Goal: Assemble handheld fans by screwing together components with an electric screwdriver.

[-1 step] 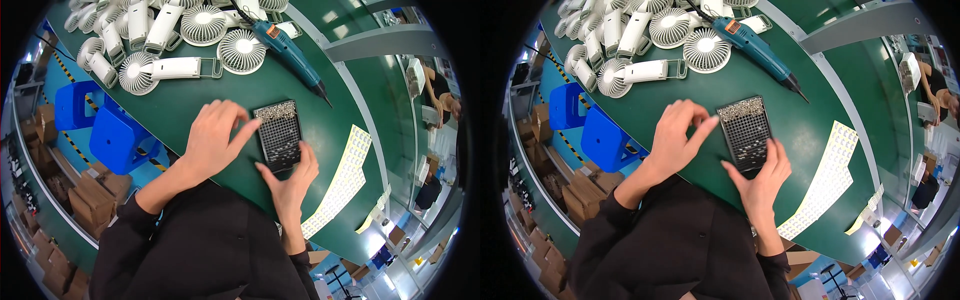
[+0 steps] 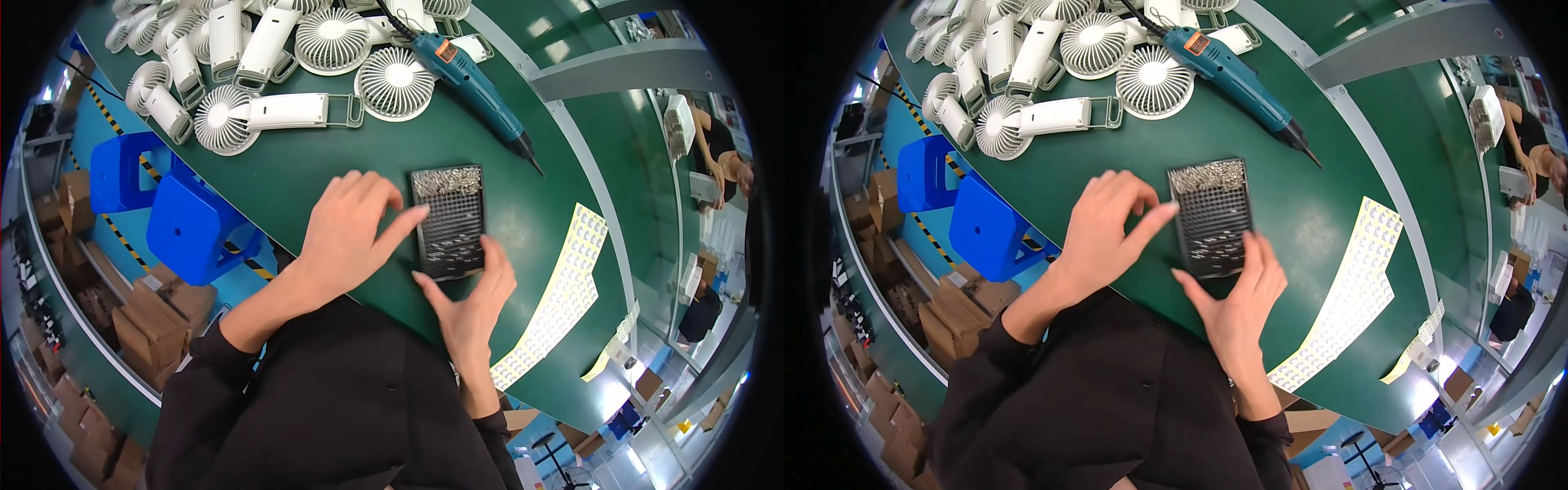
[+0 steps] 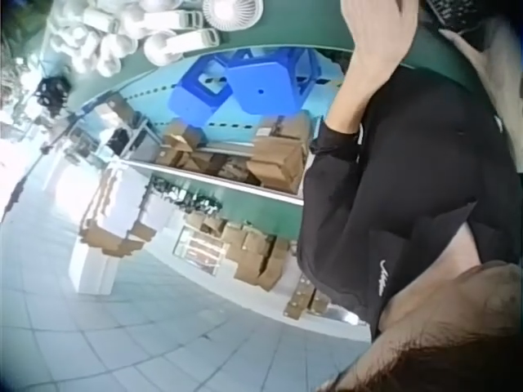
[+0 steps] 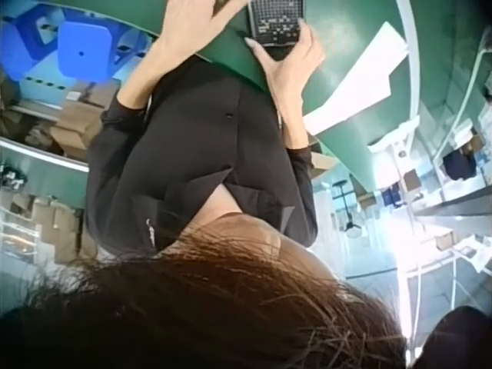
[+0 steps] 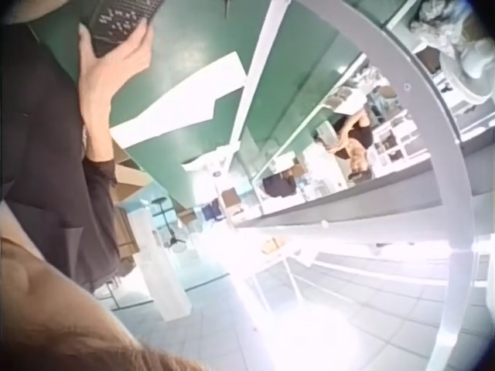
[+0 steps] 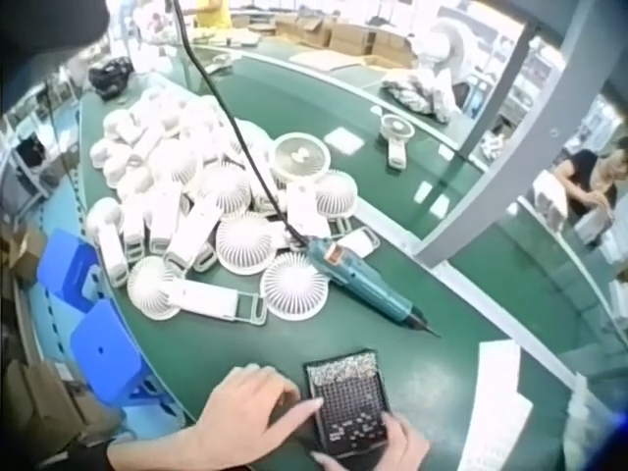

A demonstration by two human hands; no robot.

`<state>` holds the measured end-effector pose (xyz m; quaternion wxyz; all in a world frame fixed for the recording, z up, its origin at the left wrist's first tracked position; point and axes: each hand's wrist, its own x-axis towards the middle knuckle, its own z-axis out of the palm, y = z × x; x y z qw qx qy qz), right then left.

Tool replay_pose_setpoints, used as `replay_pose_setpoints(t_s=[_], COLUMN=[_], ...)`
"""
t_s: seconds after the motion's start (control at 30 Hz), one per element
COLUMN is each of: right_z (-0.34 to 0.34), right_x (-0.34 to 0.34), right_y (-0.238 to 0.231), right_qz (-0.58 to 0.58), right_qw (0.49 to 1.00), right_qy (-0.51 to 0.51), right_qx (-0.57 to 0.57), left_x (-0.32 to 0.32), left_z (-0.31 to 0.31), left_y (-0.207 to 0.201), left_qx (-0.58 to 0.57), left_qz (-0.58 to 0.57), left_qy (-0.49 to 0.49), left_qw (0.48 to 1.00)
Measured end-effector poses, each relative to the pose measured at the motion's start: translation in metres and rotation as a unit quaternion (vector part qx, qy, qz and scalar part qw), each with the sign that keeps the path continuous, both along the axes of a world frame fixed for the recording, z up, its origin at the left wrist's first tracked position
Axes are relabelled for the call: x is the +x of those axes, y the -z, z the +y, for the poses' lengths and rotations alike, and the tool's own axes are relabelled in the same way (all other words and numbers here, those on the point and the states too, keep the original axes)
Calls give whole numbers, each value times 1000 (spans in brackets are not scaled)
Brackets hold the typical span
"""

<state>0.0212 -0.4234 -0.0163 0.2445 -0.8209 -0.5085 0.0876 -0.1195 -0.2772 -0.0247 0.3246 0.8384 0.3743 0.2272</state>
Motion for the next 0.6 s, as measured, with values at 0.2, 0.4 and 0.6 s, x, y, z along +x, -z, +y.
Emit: replay_pose_setpoints(t_s=[0.2, 0.4, 0.6], right_z=[-8, 16, 25], right_x=[14, 47, 53], right_y=[-5, -22, 5], right_qz=[170, 64, 92], right_qw=[978, 993, 978], right_qy=[-114, -101, -183], right_qx=[45, -1, -44], left_x=[-8, -2, 13], left_z=[1, 21, 32], left_y=[-11, 4, 9], left_qx=[30, 89, 145], left_qz=[63, 47, 26], left_qy=[60, 145, 207], left_qw=[996, 984, 967])
